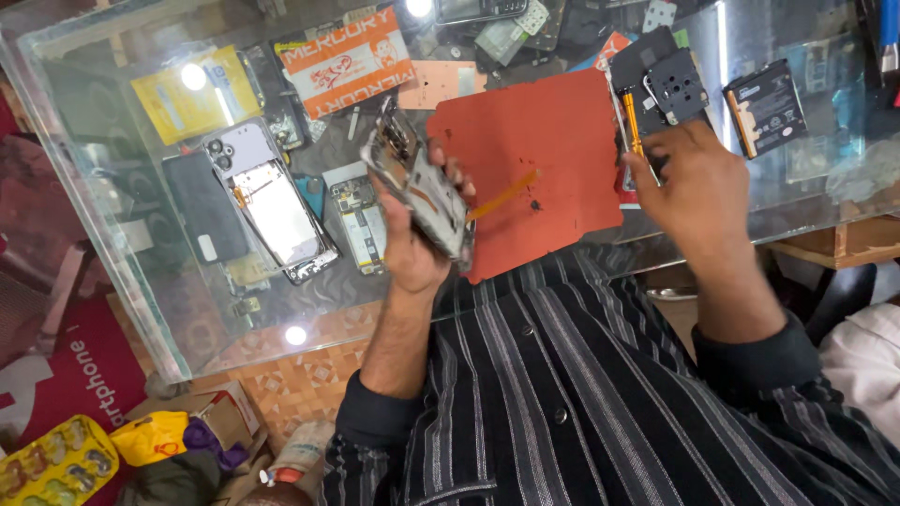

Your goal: The person disassembles a smartphone on a red mat at a glass workbench. They use a screwdriver to unscrew the back panel, manipulate internal flex cables and components by hand, lift the midframe out, and then pry along the edge of the phone with a long metal opening tool.

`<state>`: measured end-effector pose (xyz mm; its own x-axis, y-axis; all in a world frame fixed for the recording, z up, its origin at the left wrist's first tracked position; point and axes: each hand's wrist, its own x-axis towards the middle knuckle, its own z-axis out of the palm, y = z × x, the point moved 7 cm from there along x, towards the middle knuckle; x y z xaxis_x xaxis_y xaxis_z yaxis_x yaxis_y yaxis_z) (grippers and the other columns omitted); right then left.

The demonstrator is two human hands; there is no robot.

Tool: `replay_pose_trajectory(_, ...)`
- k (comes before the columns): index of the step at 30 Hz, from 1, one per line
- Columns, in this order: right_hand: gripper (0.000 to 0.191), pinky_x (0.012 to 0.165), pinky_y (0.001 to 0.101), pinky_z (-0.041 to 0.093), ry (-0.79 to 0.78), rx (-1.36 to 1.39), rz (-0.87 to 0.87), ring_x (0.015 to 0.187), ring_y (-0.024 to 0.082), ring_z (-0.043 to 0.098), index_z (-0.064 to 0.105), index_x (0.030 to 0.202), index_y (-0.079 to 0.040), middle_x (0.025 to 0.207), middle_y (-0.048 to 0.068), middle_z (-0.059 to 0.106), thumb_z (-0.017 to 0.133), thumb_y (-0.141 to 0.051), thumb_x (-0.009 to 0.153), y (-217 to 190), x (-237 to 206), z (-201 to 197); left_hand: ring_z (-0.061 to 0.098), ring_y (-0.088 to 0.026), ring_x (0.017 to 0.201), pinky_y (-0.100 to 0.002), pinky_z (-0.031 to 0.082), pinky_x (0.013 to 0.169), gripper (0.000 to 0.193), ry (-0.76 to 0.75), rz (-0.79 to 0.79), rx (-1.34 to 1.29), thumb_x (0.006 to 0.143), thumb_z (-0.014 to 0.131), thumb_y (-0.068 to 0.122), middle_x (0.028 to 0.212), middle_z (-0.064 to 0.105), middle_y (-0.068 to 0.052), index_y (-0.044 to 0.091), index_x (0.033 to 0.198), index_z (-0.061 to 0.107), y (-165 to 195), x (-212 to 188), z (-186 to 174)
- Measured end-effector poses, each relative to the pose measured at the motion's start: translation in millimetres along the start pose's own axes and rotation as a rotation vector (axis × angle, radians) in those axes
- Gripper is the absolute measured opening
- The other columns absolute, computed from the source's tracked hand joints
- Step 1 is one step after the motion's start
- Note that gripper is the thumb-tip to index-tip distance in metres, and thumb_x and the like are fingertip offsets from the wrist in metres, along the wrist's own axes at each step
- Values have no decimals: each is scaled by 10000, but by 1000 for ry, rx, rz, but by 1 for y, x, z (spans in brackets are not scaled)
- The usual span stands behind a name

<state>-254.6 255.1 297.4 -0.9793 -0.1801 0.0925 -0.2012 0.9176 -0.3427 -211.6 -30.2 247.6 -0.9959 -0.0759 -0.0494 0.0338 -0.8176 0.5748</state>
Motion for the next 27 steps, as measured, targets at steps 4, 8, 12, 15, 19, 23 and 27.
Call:
replay_pose_trajectory(4,279,645,464,522,62,-127,-23,822,355,663,727,1074,-20,1012,139,634,827,-197,883,-12,2,0,517,-146,963,-335,482,886,929,-44,124,216,936,807,456,1202,468,-24,184,1631,254,6,6,7)
replay_pose_trajectory(8,165,719,458,528,26,-135,-55,907,333,658,748,1093,-74,1096,108,609,792,-201,996,-18,6,0,548,-131,976,-302,498,898,802,41,190,510,890,893,220,1179,500,-32,95,1479,362,10,6,11)
replay_pose_trajectory(12,118,718,455,531,43,-193,-114,927,320,669,748,1046,-84,1061,105,607,776,-188,999,-22,7,8,663,-136,1066,-303,556,970,563,104,206,651,825,846,163,1121,648,-50,56,1191,431,9,9,17)
replay_pose_trajectory(15,130,686,467,530,13,-251,-110,874,340,674,727,988,-59,1020,118,610,769,-182,985,-18,11,19,623,-123,939,-285,564,843,503,258,343,946,853,883,105,1031,591,-51,43,1154,485,18,13,18)
replay_pose_trajectory(19,143,634,489,528,-40,-243,-57,742,379,659,693,934,-27,1029,168,623,748,-158,950,-6,23,29,576,-99,908,-269,533,852,448,274,329,937,916,856,74,997,581,-57,39,1150,475,14,22,12)
replay_pose_trajectory(23,252,581,500,516,-8,-362,-61,692,394,647,654,882,25,963,216,631,759,-202,912,-3,27,25,621,-98,998,-263,536,900,456,222,273,627,945,775,85,1092,622,-42,34,1272,462,9,29,5)
replay_pose_trajectory(27,173,684,385,547,76,119,-9,762,266,679,649,1013,43,887,136,685,767,-80,1039,0,21,10,598,-96,1045,-272,506,1010,402,168,308,582,1036,705,51,1192,618,-51,17,1368,480,15,27,6)
